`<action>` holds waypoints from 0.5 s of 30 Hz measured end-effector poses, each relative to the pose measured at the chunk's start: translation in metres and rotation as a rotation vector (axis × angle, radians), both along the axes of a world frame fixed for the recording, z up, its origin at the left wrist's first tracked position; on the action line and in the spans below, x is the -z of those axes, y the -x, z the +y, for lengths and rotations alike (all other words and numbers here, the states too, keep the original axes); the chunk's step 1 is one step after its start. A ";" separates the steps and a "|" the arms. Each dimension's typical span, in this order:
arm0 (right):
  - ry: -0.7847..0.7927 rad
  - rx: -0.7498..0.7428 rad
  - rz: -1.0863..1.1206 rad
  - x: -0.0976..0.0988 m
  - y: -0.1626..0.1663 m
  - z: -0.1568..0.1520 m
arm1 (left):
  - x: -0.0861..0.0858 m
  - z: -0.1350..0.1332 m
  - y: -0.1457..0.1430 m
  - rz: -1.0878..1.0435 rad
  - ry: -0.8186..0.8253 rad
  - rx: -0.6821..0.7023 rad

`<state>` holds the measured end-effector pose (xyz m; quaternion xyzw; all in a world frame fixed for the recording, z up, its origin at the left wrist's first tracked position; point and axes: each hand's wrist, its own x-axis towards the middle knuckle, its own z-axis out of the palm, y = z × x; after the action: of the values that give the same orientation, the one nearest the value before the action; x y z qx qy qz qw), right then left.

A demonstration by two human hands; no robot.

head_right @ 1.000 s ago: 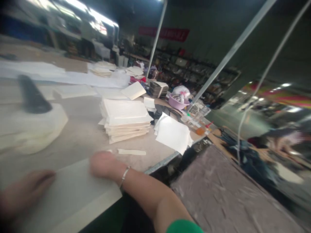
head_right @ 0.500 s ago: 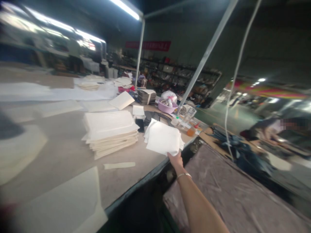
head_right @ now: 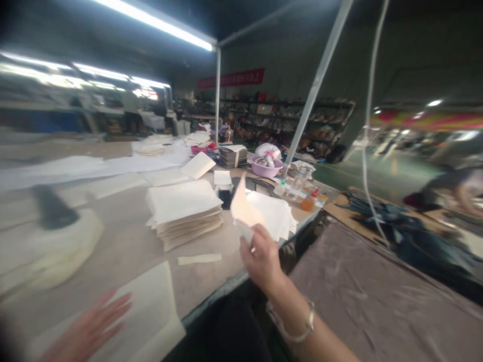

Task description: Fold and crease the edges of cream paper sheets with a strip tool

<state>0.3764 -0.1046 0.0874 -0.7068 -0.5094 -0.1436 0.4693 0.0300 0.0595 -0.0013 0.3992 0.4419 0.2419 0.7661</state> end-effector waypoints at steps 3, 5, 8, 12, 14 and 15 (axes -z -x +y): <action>0.128 -0.406 -0.423 0.003 0.106 -0.012 | -0.012 -0.046 -0.017 -0.173 0.089 0.030; 0.156 -0.603 -0.583 0.021 0.167 -0.020 | -0.021 -0.075 -0.022 -0.158 0.055 0.003; 0.088 -0.857 -0.581 0.047 0.216 -0.034 | -0.028 -0.107 -0.013 -0.081 0.034 -0.100; 0.234 -0.968 -0.222 0.069 0.190 -0.041 | -0.027 -0.136 0.021 -0.208 0.134 -0.171; 0.326 -0.773 0.125 0.080 0.162 -0.041 | -0.025 -0.148 0.039 -0.275 0.196 -0.214; 0.365 -0.690 0.332 0.086 0.151 -0.041 | -0.024 -0.152 0.046 -0.271 0.209 -0.225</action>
<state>0.2250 -0.1454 0.0016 -0.5797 -0.6508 0.2302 0.4329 -0.0165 -0.0928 0.0229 0.2294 0.3992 0.3301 0.8240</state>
